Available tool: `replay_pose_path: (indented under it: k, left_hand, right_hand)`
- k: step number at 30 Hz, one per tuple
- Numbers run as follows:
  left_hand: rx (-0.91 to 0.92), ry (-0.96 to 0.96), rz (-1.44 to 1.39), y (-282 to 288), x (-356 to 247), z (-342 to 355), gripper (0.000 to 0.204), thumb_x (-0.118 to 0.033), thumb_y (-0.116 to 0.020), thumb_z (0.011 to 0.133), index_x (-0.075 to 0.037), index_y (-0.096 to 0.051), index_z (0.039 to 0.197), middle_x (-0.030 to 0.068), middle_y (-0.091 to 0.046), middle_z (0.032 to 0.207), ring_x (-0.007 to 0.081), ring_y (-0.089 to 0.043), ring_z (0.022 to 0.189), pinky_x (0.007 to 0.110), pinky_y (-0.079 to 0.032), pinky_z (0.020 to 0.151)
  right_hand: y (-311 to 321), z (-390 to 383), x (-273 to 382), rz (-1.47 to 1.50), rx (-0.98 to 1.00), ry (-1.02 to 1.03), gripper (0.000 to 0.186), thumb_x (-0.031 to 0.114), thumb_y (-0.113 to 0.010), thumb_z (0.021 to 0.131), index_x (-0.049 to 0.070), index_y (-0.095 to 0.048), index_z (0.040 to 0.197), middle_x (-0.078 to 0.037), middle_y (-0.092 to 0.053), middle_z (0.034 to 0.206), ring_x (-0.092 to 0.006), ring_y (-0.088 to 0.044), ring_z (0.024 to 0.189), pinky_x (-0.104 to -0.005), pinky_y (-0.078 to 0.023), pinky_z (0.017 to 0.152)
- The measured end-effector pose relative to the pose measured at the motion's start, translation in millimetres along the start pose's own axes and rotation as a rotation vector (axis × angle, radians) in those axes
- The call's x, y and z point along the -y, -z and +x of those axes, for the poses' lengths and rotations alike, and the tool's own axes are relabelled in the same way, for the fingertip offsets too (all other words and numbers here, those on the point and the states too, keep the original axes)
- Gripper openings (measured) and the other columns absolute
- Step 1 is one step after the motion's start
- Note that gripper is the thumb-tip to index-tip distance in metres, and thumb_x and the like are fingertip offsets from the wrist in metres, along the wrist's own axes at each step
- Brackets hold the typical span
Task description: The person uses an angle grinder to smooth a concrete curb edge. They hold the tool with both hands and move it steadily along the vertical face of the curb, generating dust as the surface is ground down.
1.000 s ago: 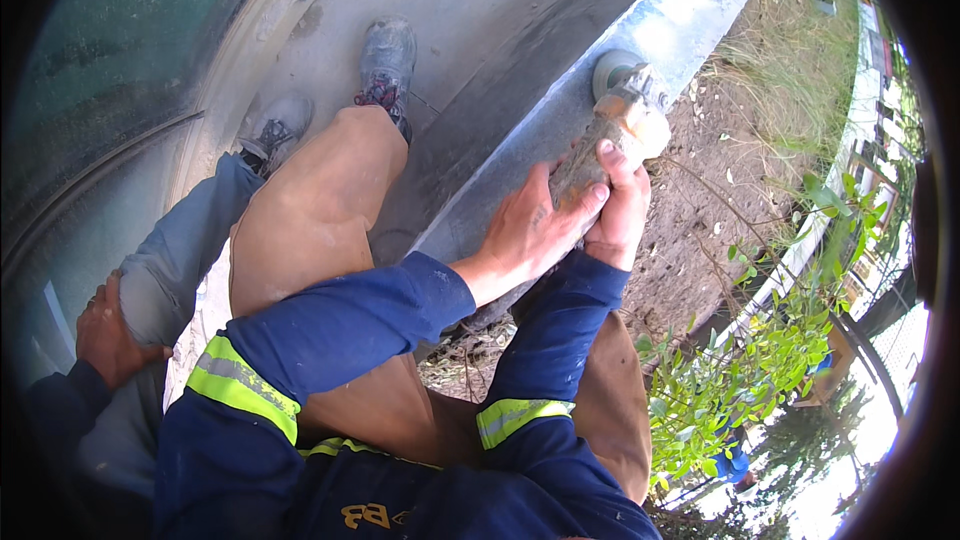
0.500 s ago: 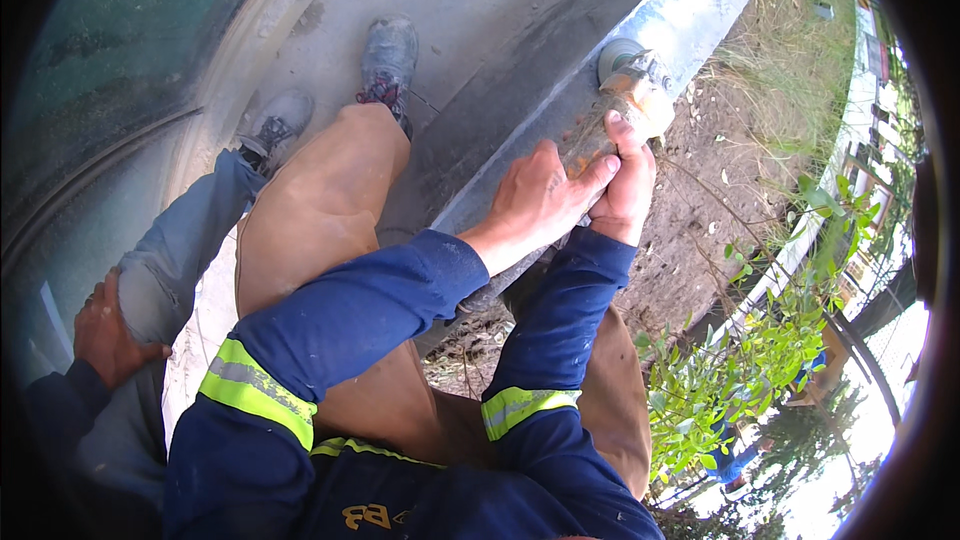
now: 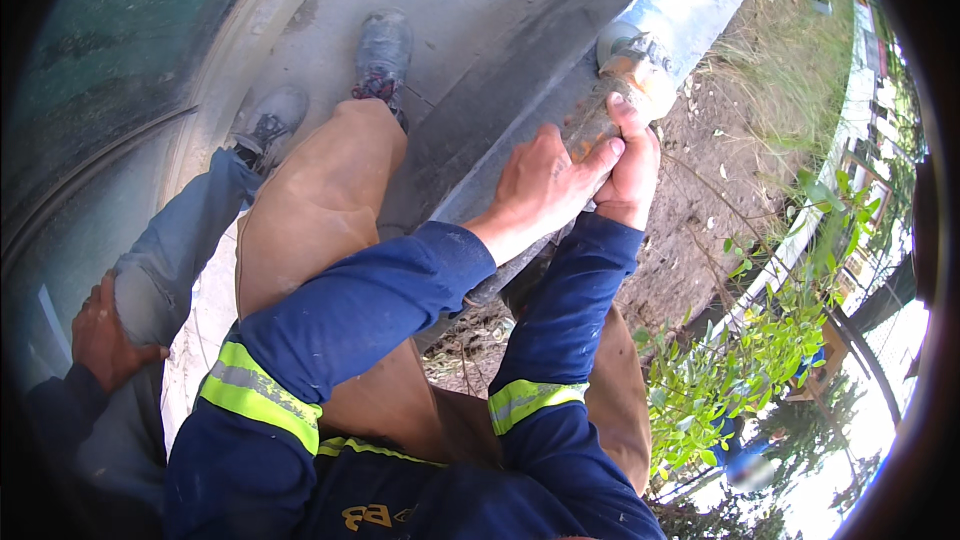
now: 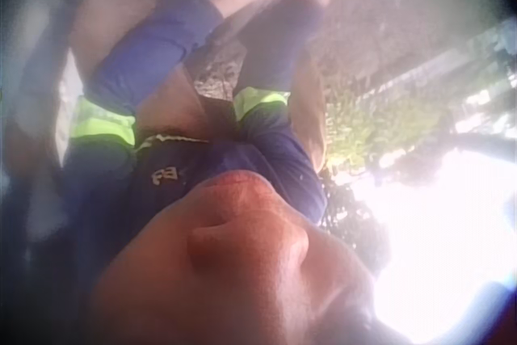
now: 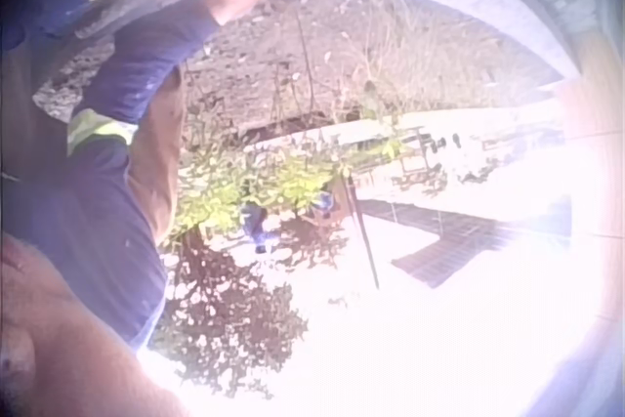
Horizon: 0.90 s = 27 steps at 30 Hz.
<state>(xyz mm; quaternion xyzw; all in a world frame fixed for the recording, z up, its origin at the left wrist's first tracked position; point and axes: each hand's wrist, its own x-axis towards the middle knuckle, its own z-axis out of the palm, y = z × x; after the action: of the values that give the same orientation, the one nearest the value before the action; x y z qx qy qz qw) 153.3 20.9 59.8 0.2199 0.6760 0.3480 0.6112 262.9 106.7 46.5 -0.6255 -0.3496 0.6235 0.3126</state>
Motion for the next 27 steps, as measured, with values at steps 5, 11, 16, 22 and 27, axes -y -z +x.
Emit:
replay_pose_path:
  k: [5,11,16,22,27]
  left_hand:
    - [0.001,-0.024,-0.071,0.3,3.3,-4.6,0.081,-0.071,-0.066,0.088,0.01,-0.06,0.092,0.0266,-0.07,0.082,0.0363,-0.073,0.077,0.047,-0.056,0.07]
    - [0.007,-0.001,-0.04,-2.3,7.5,-12.0,0.079,-0.067,-0.066,0.09,0.011,-0.059,0.099,0.0276,-0.07,0.084,0.0359,-0.074,0.079,0.046,-0.056,0.068]
    - [-0.022,-0.022,-0.036,-3.0,12.9,-20.6,0.08,-0.068,-0.066,0.091,0.011,-0.059,0.102,0.0272,-0.07,0.083,0.0353,-0.074,0.08,0.046,-0.056,0.068]
    - [0.034,0.062,-0.048,2.0,5.0,-29.1,0.079,-0.065,-0.067,0.09,0.011,-0.059,0.107,0.0292,-0.071,0.087,0.0412,-0.073,0.087,0.049,-0.056,0.077]
    - [0.065,0.08,-0.045,1.6,12.0,-30.9,0.084,-0.07,-0.066,0.089,0.012,-0.059,0.106,0.0229,-0.07,0.08,0.0297,-0.073,0.076,0.043,-0.056,0.069]
  right_hand:
    - [-0.9,-4.7,-4.2,0.024,0.008,0.003,0.048,0.022,-0.07,0.093,-0.01,-0.056,0.125,-0.021,-0.068,0.101,-0.0322,-0.07,0.084,-0.0437,-0.061,0.074]
    - [-1.1,-19.1,-1.7,0.066,-0.019,-0.055,0.046,0.015,-0.073,0.089,-0.007,-0.059,0.127,-0.016,-0.069,0.109,-0.0263,-0.069,0.092,-0.0387,-0.057,0.081]
    - [-1.5,-25.6,-5.9,0.076,0.003,-0.092,0.048,0.012,-0.076,0.087,-0.006,-0.06,0.129,-0.014,-0.069,0.113,-0.0239,-0.068,0.097,-0.0372,-0.055,0.087]
    - [0.1,-32.6,-7.7,0.055,-0.021,-0.105,0.047,0.011,-0.074,0.086,-0.006,-0.06,0.128,-0.014,-0.069,0.112,-0.0231,-0.067,0.097,-0.0367,-0.055,0.087]
    - [-1.1,-37.7,-4.9,0.043,-0.026,-0.104,0.046,0.012,-0.074,0.087,-0.006,-0.06,0.128,-0.013,-0.069,0.112,-0.0221,-0.068,0.094,-0.0356,-0.055,0.086]
